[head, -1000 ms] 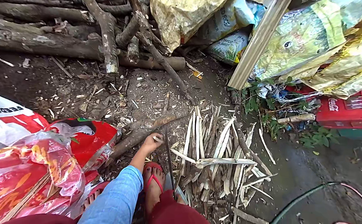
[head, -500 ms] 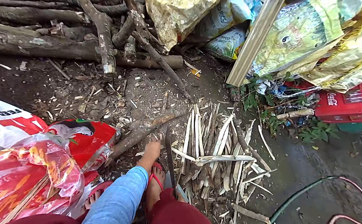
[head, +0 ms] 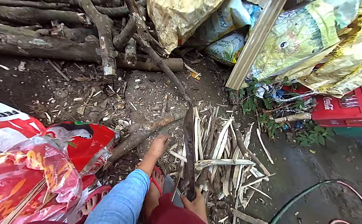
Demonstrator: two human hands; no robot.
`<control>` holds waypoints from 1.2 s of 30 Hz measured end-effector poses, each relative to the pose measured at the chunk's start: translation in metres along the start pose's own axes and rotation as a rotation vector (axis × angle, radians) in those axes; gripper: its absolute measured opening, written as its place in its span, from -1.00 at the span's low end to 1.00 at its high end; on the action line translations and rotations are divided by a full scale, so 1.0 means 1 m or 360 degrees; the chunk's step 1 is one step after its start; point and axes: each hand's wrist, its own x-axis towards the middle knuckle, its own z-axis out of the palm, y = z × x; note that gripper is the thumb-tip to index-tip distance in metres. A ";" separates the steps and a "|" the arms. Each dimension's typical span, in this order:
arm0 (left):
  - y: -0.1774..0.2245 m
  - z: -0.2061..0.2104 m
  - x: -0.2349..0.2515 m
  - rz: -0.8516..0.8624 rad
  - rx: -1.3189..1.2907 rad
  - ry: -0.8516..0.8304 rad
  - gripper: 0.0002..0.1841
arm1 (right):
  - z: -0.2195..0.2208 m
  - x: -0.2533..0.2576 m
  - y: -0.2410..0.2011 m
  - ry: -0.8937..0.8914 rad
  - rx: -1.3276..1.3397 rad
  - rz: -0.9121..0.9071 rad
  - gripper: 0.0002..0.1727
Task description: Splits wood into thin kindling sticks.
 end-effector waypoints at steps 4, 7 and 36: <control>-0.009 0.013 0.000 0.0042 0.0008 -0.0039 -0.68 | 0.003 -0.003 -0.007 0.0051 -0.0185 -0.0052 -0.49; -0.007 0.013 0.000 0.0017 0.0008 -0.0044 -0.67 | 0.013 -0.003 -0.004 0.0040 -0.0277 -0.0033 -0.52; 0.001 0.015 0.000 -0.0164 0.0032 -0.0054 -0.62 | 0.027 0.013 -0.016 -0.0107 -0.0545 0.0252 -0.48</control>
